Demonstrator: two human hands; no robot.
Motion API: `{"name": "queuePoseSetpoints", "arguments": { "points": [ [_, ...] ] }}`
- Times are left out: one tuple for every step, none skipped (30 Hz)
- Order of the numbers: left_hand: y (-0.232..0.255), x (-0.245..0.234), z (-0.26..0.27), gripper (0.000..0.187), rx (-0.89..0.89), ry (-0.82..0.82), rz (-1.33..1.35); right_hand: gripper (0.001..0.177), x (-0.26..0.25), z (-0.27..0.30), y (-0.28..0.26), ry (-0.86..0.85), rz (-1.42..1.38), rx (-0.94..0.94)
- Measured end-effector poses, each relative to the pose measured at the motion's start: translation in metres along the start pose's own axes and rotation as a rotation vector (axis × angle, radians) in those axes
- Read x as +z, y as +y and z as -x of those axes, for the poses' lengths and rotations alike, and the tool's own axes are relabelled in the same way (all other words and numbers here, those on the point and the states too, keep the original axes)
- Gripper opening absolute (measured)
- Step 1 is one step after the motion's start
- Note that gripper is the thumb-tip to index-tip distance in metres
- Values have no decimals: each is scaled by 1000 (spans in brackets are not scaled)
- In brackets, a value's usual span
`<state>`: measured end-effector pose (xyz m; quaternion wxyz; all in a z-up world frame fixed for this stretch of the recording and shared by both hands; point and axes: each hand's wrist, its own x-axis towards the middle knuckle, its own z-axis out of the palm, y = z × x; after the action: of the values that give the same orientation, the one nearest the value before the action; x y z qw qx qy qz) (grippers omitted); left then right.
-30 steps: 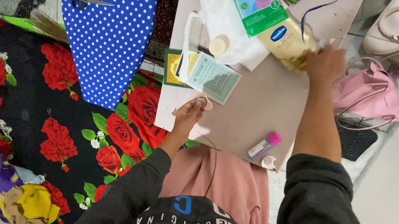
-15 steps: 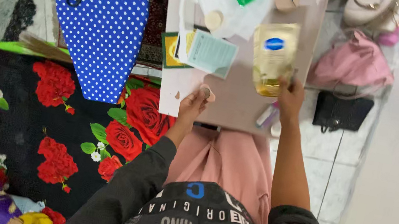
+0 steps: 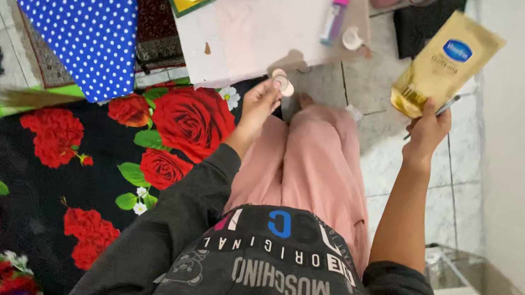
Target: The person moves various personal items, including bottles, boxes, and bags, between a table, a white tiered rolling cart, and a storage rack.
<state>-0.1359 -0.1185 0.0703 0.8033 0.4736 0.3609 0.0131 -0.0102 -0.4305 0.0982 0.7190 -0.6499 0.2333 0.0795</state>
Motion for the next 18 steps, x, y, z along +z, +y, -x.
{"name": "queuePoseSetpoints", "arguments": {
  "points": [
    [-8,6,11,32,-22,-9,-49,9,-19,12,4,26,12,9],
    [-16,12,18,34,-42,-25,-103,9,-37,24,10,57,19,16],
    [-23,20,25,35,-64,-44,-154,9,-53,33,17,89,25,23],
    [-29,27,33,35,-89,-64,-211,9,-69,40,24,127,5,35],
    [-33,34,39,36,-114,-83,-268,9,-85,47,31,165,-16,46],
    [-39,41,45,37,-99,-133,-279,9,-104,58,39,213,-33,60],
    [-44,50,49,38,-84,-183,-289,9,-121,69,49,244,-47,63],
    [-50,63,52,39,-68,-241,-295,10,-138,77,56,279,-62,59],
    [-57,76,56,40,-90,-269,-349,10,-156,85,61,314,-77,55],
    [-63,89,60,41,-112,-297,-405,11,-174,94,66,356,-93,56],
    [-70,103,65,42,-131,-325,-462,11,-192,104,71,397,-109,58],
    [-80,118,72,42,-145,-403,-412,12,-211,117,77,441,-129,62],
    [-91,134,81,43,-164,-479,-361,14,-231,132,84,480,-130,67],
    [-102,154,92,43,-185,-570,-311,15,-253,149,88,531,-137,63],
    [-113,172,104,43,-161,-595,-409,17,-274,164,93,582,-144,59],
    [-132,191,119,43,-154,-628,-505,15,-299,180,102,623,-88,46],
    [-152,210,134,42,-141,-663,-599,14,-321,195,110,665,-32,38],
    [-169,226,153,42,-181,-727,-637,14,-340,215,117,715,-88,94]
  ]
}}
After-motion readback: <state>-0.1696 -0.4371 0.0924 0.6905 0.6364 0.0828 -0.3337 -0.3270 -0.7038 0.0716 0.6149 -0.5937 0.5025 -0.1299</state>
